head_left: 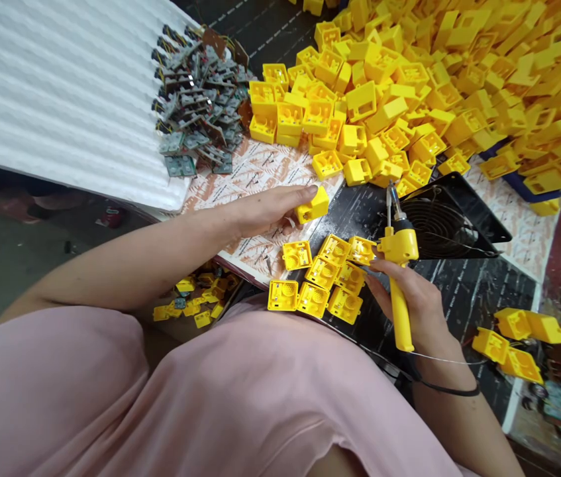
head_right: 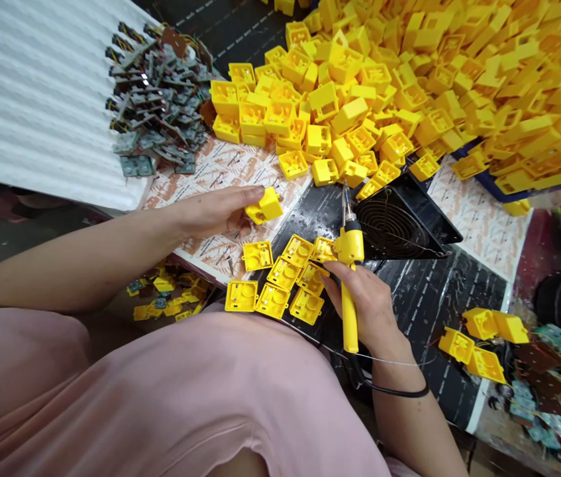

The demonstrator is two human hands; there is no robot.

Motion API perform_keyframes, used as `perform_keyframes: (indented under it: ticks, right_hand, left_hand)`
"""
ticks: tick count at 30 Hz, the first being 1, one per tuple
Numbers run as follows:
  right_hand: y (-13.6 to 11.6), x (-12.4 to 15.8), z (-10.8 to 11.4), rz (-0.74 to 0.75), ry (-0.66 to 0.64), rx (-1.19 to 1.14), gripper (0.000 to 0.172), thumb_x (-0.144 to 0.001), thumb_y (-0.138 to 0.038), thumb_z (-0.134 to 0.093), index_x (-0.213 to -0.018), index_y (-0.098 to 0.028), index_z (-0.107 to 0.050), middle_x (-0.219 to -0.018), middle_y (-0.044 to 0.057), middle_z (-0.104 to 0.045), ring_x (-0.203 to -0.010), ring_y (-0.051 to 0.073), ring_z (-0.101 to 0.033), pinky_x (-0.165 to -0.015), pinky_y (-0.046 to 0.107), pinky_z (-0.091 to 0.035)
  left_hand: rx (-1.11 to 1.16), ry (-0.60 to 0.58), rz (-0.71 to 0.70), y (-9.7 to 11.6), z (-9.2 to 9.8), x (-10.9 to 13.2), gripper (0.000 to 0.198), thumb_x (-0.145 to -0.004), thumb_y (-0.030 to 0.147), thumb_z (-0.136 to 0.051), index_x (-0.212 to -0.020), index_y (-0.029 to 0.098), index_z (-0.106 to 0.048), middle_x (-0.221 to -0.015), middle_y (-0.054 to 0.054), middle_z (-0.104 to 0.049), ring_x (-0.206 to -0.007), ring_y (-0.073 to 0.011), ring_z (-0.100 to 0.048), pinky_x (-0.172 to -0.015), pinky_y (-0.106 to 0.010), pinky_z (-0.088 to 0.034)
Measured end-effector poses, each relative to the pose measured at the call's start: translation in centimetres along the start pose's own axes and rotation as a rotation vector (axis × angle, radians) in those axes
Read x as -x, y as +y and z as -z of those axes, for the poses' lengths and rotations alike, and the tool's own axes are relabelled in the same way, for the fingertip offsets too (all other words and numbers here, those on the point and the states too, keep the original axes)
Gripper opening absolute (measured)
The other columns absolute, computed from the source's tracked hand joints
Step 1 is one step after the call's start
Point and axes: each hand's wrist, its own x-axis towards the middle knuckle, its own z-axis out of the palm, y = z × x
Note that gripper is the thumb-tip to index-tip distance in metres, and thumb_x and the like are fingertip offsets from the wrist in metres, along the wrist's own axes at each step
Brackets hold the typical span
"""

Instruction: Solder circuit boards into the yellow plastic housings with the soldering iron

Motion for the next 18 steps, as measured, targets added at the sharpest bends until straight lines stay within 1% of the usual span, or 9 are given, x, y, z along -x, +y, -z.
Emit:
perform_keyframes:
  ticks: [2,4,6,8,10,12,13,16,18]
  right_hand:
    - [0.0,0.1,-0.2,-0.004,0.005,0.002,0.023,-0.101,-0.029,-0.069,-0.124,-0.029,-0.07,-0.104,0.004,-0.081,-0.085,0.021,-0.081,-0.073,0.028,-0.064]
    - [0.0,0.0,-0.3,-0.003,0.011,-0.009,0.021,-0.102,-0.03,-0.07,-0.122,-0.029,-0.07,-0.103,0.004,-0.081,-0.084,0.02,-0.08,-0.073,0.027,-0.064]
    - [0.0,0.0,-0.4,-0.001,0.013,-0.019,0.02,-0.102,-0.031,-0.07,-0.121,-0.028,-0.07,-0.102,0.004,-0.081,-0.083,0.019,-0.08,-0.072,0.027,-0.063]
    - [0.0,-0.1,-0.3,-0.003,0.012,-0.018,0.021,-0.101,-0.03,-0.07,-0.122,-0.028,-0.07,-0.101,0.004,-0.081,-0.08,0.019,-0.079,-0.071,0.027,-0.063]
    - [0.0,-0.2,-0.1,-0.002,0.009,-0.027,0.023,-0.1,-0.027,-0.07,-0.124,-0.029,-0.07,-0.1,0.003,-0.081,-0.078,0.019,-0.079,-0.071,0.027,-0.062]
    - [0.0,-0.3,0.1,0.01,-0.005,-0.044,0.028,-0.1,-0.025,-0.071,-0.127,-0.029,-0.068,-0.1,0.003,-0.081,-0.079,0.019,-0.079,-0.072,0.027,-0.063]
    - [-0.1,-0.4,0.3,0.015,-0.019,-0.051,0.03,-0.099,-0.024,-0.072,-0.129,-0.029,-0.067,-0.101,0.003,-0.08,-0.082,0.02,-0.079,-0.076,0.029,-0.064]
    - [-0.2,-0.9,0.4,0.015,-0.058,-0.058,0.038,-0.097,-0.035,-0.076,-0.132,-0.029,-0.062,-0.107,0.006,-0.079,-0.096,0.026,-0.079,-0.094,0.041,-0.065]
    - [-0.3,-1.1,0.2,0.007,-0.069,-0.081,0.043,-0.096,-0.047,-0.077,-0.13,-0.029,-0.059,-0.112,0.008,-0.077,-0.104,0.03,-0.078,-0.1,0.049,-0.064]
  left_hand:
    - [-0.122,0.027,-0.061,-0.1,-0.1,-0.2,0.056,-0.102,0.066,-0.04,-0.117,0.02,-0.068,-0.109,-0.014,-0.073,-0.092,-0.0243,-0.069,-0.081,-0.04,-0.057]
    - [-0.394,0.093,-0.168,-0.2,0.0,-0.4,0.056,-0.103,0.061,-0.041,-0.132,0.02,-0.065,-0.126,-0.014,-0.072,-0.112,-0.028,-0.068,-0.099,-0.044,-0.056]
    - [-0.749,0.119,-0.251,-0.5,0.1,-0.4,0.061,-0.1,0.056,-0.049,-0.146,0.018,-0.059,-0.141,-0.017,-0.067,-0.131,-0.035,-0.061,-0.115,-0.053,-0.046]
    - [-1.011,0.092,-0.298,-1.2,0.2,0.4,0.067,-0.099,0.055,-0.052,-0.153,0.016,-0.057,-0.15,-0.02,-0.062,-0.143,-0.0418,-0.053,-0.123,-0.063,-0.035]
    - [-1.102,0.098,-0.381,-2.5,0.2,2.1,0.07,-0.101,0.059,-0.047,-0.156,0.017,-0.054,-0.162,-0.021,-0.053,-0.154,-0.0436,-0.042,-0.128,-0.066,-0.025]
    - [-1.104,0.128,-0.5,-4.4,-0.1,4.3,0.078,-0.102,0.066,-0.044,-0.163,0.018,-0.047,-0.175,-0.02,-0.036,-0.163,-0.0426,-0.028,-0.132,-0.066,-0.015]
    - [-1.108,0.098,-0.532,-5.5,-0.3,5.4,0.083,-0.1,0.07,-0.047,-0.166,0.019,-0.043,-0.178,-0.02,-0.029,-0.166,-0.0429,-0.022,-0.133,-0.066,-0.012]
    - [-1.153,0.031,-0.503,-8.1,-0.9,7.1,0.092,-0.097,0.073,-0.052,-0.169,0.019,-0.036,-0.179,-0.025,-0.022,-0.167,-0.0475,-0.017,-0.131,-0.072,-0.013]
    - [-1.165,0.028,-0.486,-8.6,-0.9,6.3,0.095,-0.097,0.072,-0.054,-0.171,0.016,-0.032,-0.179,-0.028,-0.018,-0.167,-0.0493,-0.016,-0.13,-0.072,-0.017]
